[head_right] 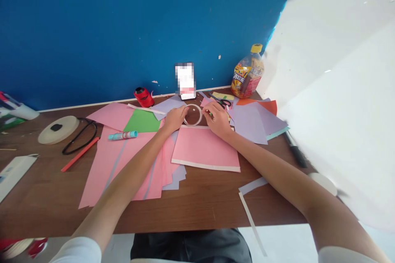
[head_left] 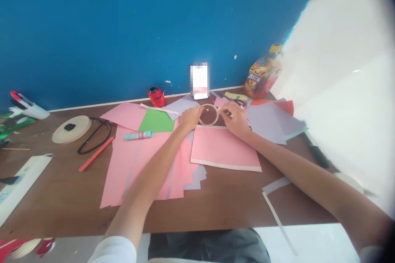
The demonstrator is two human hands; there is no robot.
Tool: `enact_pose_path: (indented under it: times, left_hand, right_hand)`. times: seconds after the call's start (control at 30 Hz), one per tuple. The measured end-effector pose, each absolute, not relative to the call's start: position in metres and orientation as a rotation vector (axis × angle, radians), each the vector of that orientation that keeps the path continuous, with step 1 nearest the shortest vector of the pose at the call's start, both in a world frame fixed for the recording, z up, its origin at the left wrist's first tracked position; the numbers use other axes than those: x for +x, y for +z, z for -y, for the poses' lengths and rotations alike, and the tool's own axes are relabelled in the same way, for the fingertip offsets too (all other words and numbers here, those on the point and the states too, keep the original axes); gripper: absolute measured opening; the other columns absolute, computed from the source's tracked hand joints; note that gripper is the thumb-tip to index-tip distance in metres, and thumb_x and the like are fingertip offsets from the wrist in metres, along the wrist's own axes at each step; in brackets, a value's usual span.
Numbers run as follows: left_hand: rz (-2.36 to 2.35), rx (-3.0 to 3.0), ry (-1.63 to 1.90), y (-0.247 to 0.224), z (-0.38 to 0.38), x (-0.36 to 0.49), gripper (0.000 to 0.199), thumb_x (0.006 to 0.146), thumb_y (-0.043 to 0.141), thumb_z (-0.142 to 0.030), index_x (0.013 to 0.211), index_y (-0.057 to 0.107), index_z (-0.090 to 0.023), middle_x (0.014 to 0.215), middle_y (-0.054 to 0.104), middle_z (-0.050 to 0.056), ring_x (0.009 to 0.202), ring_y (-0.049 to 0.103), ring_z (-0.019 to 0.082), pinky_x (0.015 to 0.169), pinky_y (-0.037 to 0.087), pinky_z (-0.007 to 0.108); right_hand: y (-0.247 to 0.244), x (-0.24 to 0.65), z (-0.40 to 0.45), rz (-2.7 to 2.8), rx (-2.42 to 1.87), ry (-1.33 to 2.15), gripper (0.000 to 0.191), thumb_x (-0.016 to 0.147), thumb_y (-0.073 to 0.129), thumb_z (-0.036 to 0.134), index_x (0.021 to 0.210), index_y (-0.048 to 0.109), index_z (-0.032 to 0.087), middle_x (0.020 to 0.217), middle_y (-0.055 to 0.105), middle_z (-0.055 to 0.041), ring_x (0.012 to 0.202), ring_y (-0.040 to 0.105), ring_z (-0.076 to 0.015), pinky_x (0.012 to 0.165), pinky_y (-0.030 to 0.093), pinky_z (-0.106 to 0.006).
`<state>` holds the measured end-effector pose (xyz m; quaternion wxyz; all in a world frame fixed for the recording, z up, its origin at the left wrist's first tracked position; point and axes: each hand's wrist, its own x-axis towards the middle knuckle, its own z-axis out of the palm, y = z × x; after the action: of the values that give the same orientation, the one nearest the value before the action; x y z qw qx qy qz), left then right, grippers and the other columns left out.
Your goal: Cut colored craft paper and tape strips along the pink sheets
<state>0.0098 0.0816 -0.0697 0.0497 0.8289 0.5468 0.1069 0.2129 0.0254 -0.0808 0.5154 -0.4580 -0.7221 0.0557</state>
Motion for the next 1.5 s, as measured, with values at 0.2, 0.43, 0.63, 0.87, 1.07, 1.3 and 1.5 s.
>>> enact_pose_path:
  times: [0.2, 0.43, 0.63, 0.87, 1.07, 1.3, 1.5]
  left_hand:
    - [-1.662, 2.473, 0.374, -0.072, -0.084, 0.008, 0.06, 0.103, 0.011, -0.054, 0.106, 0.063, -0.024, 0.097, 0.073, 0.009, 0.092, 0.067, 0.026, 0.075, 0.041, 0.033]
    - [-1.609, 2.496, 0.445, -0.075, -0.087, 0.007, 0.06, 0.103, 0.013, -0.054, 0.101, 0.063, -0.022, 0.092, 0.072, 0.009, 0.086, 0.066, 0.027, 0.069, 0.038, 0.033]
    - [-1.427, 2.511, 0.553, -0.073, -0.086, 0.004, 0.052, 0.104, 0.02, -0.05, 0.096, 0.063, -0.021, 0.09, 0.072, 0.009, 0.085, 0.065, 0.025, 0.072, 0.037, 0.032]
    - [-1.477, 2.268, 0.869, -0.075, -0.09, 0.003, 0.056, 0.105, 0.017, -0.05, 0.083, 0.06, -0.02, 0.077, 0.067, 0.006, 0.078, 0.063, 0.021, 0.072, 0.037, 0.03]
    - [-1.465, 2.119, 0.947, -0.066, -0.082, 0.006, 0.059, 0.103, 0.019, -0.054, 0.076, 0.058, -0.019, 0.06, 0.06, 0.003, 0.068, 0.059, 0.019, 0.067, 0.037, 0.029]
    - [-1.284, 2.113, 0.882, -0.049, -0.07, 0.016, 0.064, 0.101, 0.021, -0.058, 0.065, 0.056, -0.019, 0.055, 0.057, 0.003, 0.06, 0.056, 0.015, 0.064, 0.038, 0.027]
    - [-0.885, 2.139, 0.33, -0.036, -0.074, 0.0, 0.048, 0.086, 0.053, -0.064, 0.069, 0.053, -0.019, 0.061, 0.054, -0.001, 0.053, 0.046, 0.01, 0.053, 0.033, 0.025]
  right_hand:
    - [-0.071, 0.215, -0.025, 1.671, -1.195, 0.077, 0.008, 0.092, 0.059, 0.028, 0.085, 0.063, 0.025, 0.084, 0.066, -0.0053, 0.077, 0.062, -0.0224, 0.073, 0.048, -0.039]
    - [-0.06, 0.223, -0.031, 1.836, -1.143, 0.045, 0.01, 0.092, 0.057, 0.025, 0.088, 0.066, 0.025, 0.086, 0.068, -0.006, 0.082, 0.062, -0.0225, 0.073, 0.049, -0.037]
    - [-0.061, 0.227, -0.037, 1.918, -1.023, 0.104, 0.01, 0.093, 0.056, 0.023, 0.09, 0.065, 0.023, 0.088, 0.066, -0.0049, 0.081, 0.061, -0.0189, 0.072, 0.049, -0.033]
    - [-0.05, 0.222, -0.031, 1.704, -1.205, 0.093, 0.013, 0.092, 0.059, 0.034, 0.095, 0.063, 0.022, 0.09, 0.06, -0.0049, 0.071, 0.054, -0.0167, 0.066, 0.047, -0.032]
    - [-0.045, 0.217, -0.033, 1.644, -1.202, 0.442, 0.032, 0.089, 0.062, 0.047, 0.106, 0.064, 0.021, 0.098, 0.064, -0.006, 0.083, 0.06, -0.0178, 0.07, 0.048, -0.031]
    - [-0.026, 0.196, -0.015, 1.696, -1.089, 0.804, 0.04, 0.091, 0.056, 0.056, 0.079, 0.067, 0.019, 0.084, 0.068, -0.0047, 0.081, 0.061, -0.0182, 0.078, 0.048, -0.033]
    - [-0.022, 0.213, -0.026, 1.305, -1.075, 0.999, 0.048, 0.091, 0.053, 0.057, 0.059, 0.046, 0.022, 0.052, 0.042, 0.0032, 0.05, 0.05, -0.0126, 0.054, 0.044, -0.028]
